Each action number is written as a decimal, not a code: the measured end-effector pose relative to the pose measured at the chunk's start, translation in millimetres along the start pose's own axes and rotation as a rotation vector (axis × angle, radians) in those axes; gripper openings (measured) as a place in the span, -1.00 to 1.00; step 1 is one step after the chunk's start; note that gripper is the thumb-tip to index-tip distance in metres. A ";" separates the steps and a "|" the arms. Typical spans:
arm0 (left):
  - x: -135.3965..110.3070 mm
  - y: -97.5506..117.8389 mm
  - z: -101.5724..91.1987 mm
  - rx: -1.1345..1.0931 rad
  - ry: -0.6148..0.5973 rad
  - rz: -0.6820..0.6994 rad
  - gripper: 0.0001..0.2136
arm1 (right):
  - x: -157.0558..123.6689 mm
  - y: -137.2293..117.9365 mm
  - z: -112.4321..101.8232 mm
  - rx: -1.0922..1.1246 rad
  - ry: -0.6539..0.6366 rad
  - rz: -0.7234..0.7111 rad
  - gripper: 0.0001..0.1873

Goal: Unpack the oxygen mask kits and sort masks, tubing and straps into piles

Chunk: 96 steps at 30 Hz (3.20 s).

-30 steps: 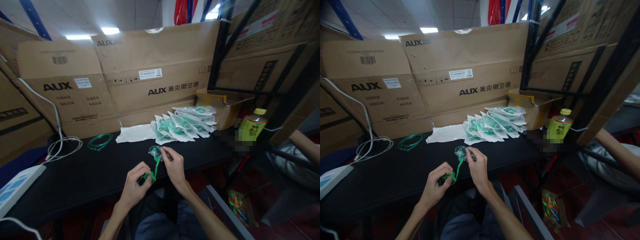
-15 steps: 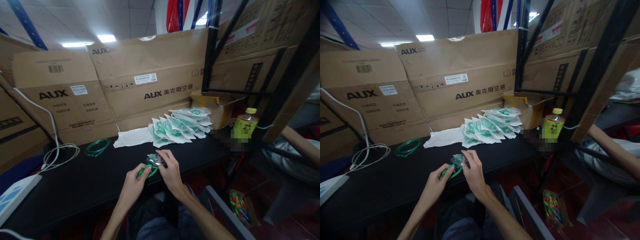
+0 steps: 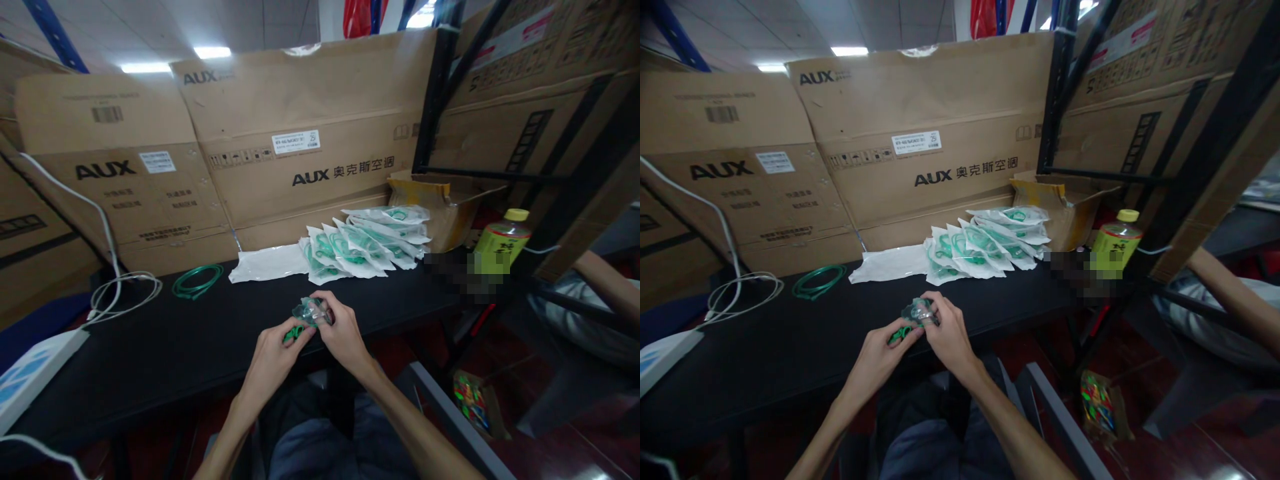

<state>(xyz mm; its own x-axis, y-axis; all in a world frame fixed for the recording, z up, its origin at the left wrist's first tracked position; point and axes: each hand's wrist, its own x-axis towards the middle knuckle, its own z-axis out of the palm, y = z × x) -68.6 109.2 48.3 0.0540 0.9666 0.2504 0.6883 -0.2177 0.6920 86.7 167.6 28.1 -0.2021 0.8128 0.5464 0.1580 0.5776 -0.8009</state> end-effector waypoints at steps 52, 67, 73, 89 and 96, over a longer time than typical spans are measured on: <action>-57.8 -127.9 -201.5 0.717 0.501 -0.908 -0.44 | 3.7 19.9 0.6 0.312 0.050 0.191 -0.48; -22.2 -62.6 -142.0 0.343 0.813 -0.472 -0.45 | 6.1 15.5 0.2 0.277 0.061 0.190 -0.49; 24.4 15.2 -26.2 -0.013 0.153 0.084 -0.68 | 6.4 18.1 0.2 0.302 0.044 0.184 -0.47; 35.3 -7.9 -12.9 -0.551 -0.082 -0.128 -0.65 | 5.2 4.3 -13.0 0.205 -0.169 0.028 -0.43; 36.5 -13.8 -10.6 -0.719 -0.141 -0.163 -0.65 | 6.3 10.5 -12.0 0.417 -0.253 0.098 -0.50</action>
<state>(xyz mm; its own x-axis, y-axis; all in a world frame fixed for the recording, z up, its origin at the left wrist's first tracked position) -83.8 146.1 55.0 0.1175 0.9917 0.0513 0.0561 -0.0582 0.9967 98.6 179.7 26.1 -0.4416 0.7881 0.4288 -0.2019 0.3784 -0.9034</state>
